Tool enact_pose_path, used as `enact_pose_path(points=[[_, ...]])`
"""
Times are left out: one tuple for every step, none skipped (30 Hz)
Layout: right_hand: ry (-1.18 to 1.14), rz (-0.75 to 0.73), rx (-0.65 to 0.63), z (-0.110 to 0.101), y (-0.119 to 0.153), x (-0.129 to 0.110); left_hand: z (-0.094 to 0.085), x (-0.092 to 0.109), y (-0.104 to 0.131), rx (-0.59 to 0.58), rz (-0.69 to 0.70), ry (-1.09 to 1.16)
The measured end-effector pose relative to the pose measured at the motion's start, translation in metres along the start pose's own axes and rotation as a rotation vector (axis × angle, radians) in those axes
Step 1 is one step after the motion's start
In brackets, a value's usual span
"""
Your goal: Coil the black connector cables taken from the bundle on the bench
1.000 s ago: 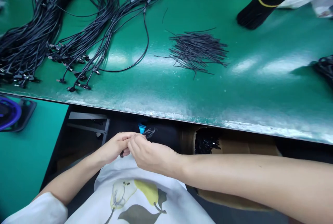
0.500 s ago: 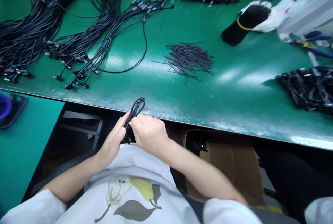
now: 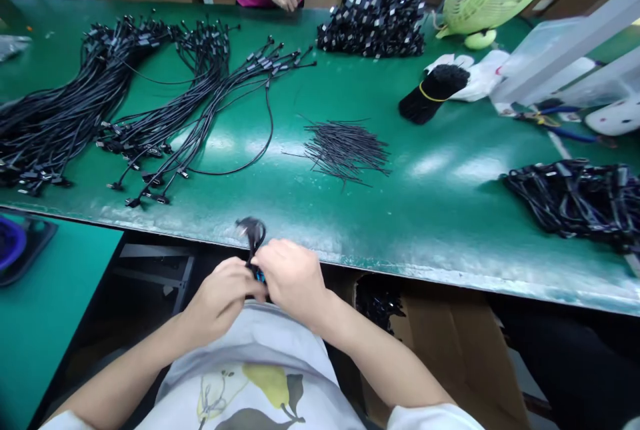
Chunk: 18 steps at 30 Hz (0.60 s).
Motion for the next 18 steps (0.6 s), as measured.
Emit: enact_pose_path(points=[[0.095,-0.094,0.047,-0.002,0.000,-0.004,-0.001,-0.007,-0.005,0.034,-0.121,0.063],[0.150,-0.178,0.074,-0.003,0.002,-0.008,-0.003,-0.014,-0.010,0.080,-0.238,0.162],[0.171,-0.238,0.084,-0.002,0.004,-0.011,-0.005,-0.020,-0.013,0.130,-0.338,0.287],[0.164,-0.272,0.075,-0.001,0.006,-0.011,-0.007,-0.024,-0.017,0.178,-0.408,0.422],[0.137,-0.282,0.047,0.000,0.009,-0.010,-0.009,-0.026,-0.019,0.221,-0.442,0.546],[0.101,-0.270,0.005,0.002,0.011,-0.007,-0.010,-0.026,-0.021,0.256,-0.441,0.632],[0.058,-0.236,-0.041,0.005,0.013,-0.003,-0.011,-0.023,-0.022,0.269,-0.410,0.660],[0.012,-0.194,-0.086,0.006,0.015,0.002,-0.011,-0.020,-0.022,0.250,-0.351,0.634],[-0.029,-0.148,-0.110,0.007,0.017,0.008,-0.010,-0.015,-0.022,0.192,-0.274,0.578],[-0.053,-0.101,-0.109,0.007,0.018,0.012,-0.007,-0.009,-0.021,0.115,-0.192,0.515],[-0.048,-0.053,-0.085,0.006,0.019,0.016,-0.004,-0.004,-0.020,0.050,-0.115,0.455],[-0.014,-0.011,-0.050,0.004,0.019,0.018,0.000,0.000,-0.018,0.026,-0.063,0.397],[0.037,0.020,-0.011,0.001,0.018,0.019,0.003,0.002,-0.015,0.058,-0.049,0.345],[0.094,0.041,0.025,-0.002,0.017,0.018,0.006,0.002,-0.013,0.142,-0.070,0.304],[0.138,0.052,0.054,-0.004,0.015,0.017,0.008,0.000,-0.010,0.239,-0.118,0.279],[0.156,0.059,0.072,-0.006,0.013,0.014,0.012,-0.002,-0.009,0.314,-0.178,0.277],[0.139,0.066,0.082,-0.007,0.012,0.012,0.015,-0.005,-0.008,0.335,-0.233,0.296],[0.085,0.085,0.079,-0.007,0.010,0.010,0.019,-0.009,-0.007,0.310,-0.273,0.328]])
Point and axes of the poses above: each hand's wrist, its own y-axis away from the middle knuckle, its own z-axis out of the palm, x = y × z, the point moved 2 cm from there along -y, towards the middle knuckle, and after that the axes turned 11 degrees about z, right-handed, at the moved point
